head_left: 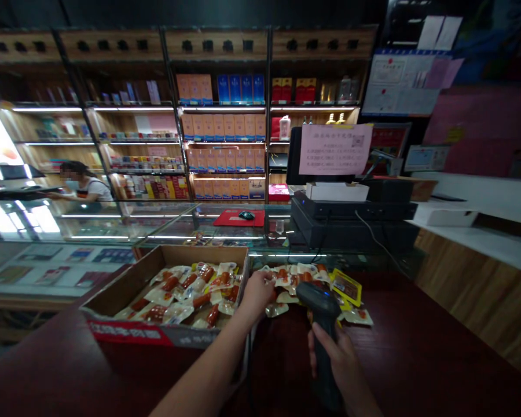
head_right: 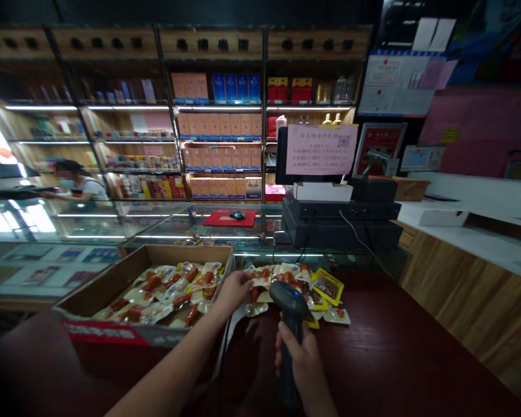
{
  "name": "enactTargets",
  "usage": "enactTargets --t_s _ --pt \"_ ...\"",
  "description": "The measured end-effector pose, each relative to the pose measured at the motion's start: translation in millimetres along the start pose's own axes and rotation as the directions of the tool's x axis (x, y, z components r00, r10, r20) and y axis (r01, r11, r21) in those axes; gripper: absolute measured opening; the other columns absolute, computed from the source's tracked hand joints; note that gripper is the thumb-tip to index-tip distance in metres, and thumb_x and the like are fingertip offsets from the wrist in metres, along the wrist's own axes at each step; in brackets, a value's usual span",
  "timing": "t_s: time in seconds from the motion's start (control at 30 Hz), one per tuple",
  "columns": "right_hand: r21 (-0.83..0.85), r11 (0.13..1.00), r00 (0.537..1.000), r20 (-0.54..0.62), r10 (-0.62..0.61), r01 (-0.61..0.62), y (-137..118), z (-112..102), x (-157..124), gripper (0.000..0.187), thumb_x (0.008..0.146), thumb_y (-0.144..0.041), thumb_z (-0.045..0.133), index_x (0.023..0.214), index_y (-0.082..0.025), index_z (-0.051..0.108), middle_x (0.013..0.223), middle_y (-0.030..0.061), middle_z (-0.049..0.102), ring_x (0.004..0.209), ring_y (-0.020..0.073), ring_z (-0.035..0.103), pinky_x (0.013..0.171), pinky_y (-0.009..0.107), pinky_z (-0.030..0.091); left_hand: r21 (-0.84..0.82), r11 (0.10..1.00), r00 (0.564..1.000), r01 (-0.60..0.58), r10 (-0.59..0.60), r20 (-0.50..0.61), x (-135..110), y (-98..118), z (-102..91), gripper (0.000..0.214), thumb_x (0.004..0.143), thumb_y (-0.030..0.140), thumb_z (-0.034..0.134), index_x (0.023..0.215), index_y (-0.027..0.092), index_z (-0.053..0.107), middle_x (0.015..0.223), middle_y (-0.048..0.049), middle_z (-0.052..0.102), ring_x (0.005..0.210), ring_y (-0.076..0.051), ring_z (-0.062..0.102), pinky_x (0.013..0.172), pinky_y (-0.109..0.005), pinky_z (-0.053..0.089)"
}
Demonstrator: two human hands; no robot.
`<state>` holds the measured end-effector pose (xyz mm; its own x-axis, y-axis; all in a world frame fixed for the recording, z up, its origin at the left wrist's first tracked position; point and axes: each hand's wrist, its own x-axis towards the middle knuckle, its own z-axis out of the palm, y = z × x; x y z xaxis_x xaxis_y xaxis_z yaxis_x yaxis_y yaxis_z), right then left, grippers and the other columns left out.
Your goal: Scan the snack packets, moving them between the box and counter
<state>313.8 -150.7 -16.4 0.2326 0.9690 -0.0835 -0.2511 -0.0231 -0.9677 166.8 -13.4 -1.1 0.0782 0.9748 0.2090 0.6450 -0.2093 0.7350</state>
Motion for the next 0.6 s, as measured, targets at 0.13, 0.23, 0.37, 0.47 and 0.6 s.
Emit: enactTargets --t_s 0.13,0.23,0.37,0.47,0.6 --pt "0.009 1.0 0.997 0.08 0.02 -0.021 4.7 18.3 -2.1 0.054 0.063 -0.057 0.067 0.096 -0.018 0.051 0.054 -0.0066 0.053 0.036 0.0096 0.048 0.03 0.021 0.04 0.03 0.999 0.996 0.028 -0.026 -0.082 -4.3 -19.0 -51.0 0.015 0.074 0.022 0.056 0.081 0.014 0.066 0.08 -0.0074 0.067 0.074 -0.017 0.06 0.07 -0.027 0.042" --pt "-0.004 0.999 0.989 0.142 0.039 -0.039 4.0 35.6 -5.5 0.053 0.062 -0.056 0.068 0.094 -0.017 0.051 0.053 -0.0068 0.053 0.036 0.0091 0.047 0.031 0.021 0.04 0.142 0.988 0.987 0.067 -0.045 -0.155 -2.8 -49.5 -95.7 0.018 0.074 0.023 0.055 0.085 0.015 0.065 0.084 -0.0086 0.068 0.078 -0.019 0.061 0.072 -0.027 0.042" --pt "-0.031 0.997 0.974 0.212 0.074 -0.069 7.1 58.4 -9.9 0.051 0.061 -0.055 0.068 0.091 -0.017 0.05 0.053 -0.0072 0.051 0.035 0.0086 0.045 0.03 0.02 0.038 0.432 0.888 0.987 0.157 -0.135 -0.081 -2.6 -101.6 -142.3 0.019 0.071 0.026 0.056 0.083 0.015 0.066 0.089 -0.0136 0.068 0.086 -0.025 0.062 0.077 -0.032 0.043" --pt "-0.054 0.994 0.965 0.242 0.102 -0.092 14.0 72.0 -12.0 0.051 0.062 -0.055 0.068 0.091 -0.017 0.05 0.053 -0.0069 0.052 0.035 0.0088 0.046 0.029 0.02 0.038 0.535 0.812 0.963 0.233 -0.269 -0.011 -5.3 -132.4 -155.4 0.024 0.064 0.025 0.062 0.084 0.013 0.066 0.094 -0.0198 0.067 0.09 -0.031 0.062 0.078 -0.038 0.043" --pt "-0.075 0.99 0.958 0.252 0.138 -0.123 22.9 84.7 -13.4 0.05 0.061 -0.056 0.068 0.088 -0.017 0.05 0.052 -0.0062 0.052 0.035 0.0095 0.047 0.03 0.021 0.038 0.515 0.82 0.947 0.248 -0.318 0.05 -4.1 -151.7 -150.5 0.018 0.051 0.017 0.068 0.069 0.013 0.066 0.093 -0.0235 0.067 0.09 -0.036 0.061 0.078 -0.041 0.044"
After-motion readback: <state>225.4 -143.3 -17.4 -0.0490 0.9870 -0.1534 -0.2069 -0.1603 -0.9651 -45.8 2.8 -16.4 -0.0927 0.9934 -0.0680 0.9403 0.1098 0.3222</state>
